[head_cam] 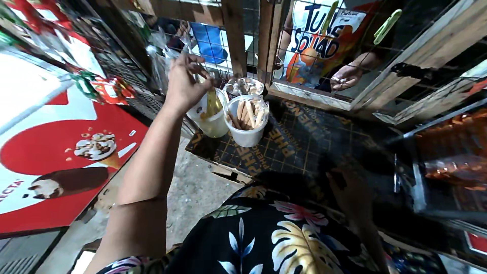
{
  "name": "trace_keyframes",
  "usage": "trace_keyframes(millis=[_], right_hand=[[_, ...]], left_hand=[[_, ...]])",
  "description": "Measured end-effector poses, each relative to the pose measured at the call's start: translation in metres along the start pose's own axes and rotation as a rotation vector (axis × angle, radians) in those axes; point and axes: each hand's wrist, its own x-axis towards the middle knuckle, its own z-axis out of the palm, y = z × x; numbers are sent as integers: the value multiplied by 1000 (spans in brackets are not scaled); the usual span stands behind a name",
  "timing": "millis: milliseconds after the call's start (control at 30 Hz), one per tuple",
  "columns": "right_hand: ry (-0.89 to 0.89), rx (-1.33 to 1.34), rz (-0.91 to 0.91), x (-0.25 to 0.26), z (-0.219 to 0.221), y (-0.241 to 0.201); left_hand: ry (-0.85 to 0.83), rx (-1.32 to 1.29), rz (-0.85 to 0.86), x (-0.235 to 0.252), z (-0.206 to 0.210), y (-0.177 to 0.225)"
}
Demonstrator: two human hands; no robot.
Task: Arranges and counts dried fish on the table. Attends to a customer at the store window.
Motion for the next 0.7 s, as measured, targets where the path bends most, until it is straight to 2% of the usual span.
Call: trace_keyframes(millis=[167,333,500,633,700], right_hand=[[72,52,-8,0,-7,-2],[183,89,-143,13,-17,-4],[278,258,-249,30,-45,-36],[384,654,-590,54,-56,-64],[409,704,-621,60,-65,-74]], left_hand=[[174,-109,171,12,-34,9],[220,-282,257,25,-60,67],[113,-277,468,22,-58,136],[-41,-379,591,8,-30,183],[-128,-451,638,3,-7,204]])
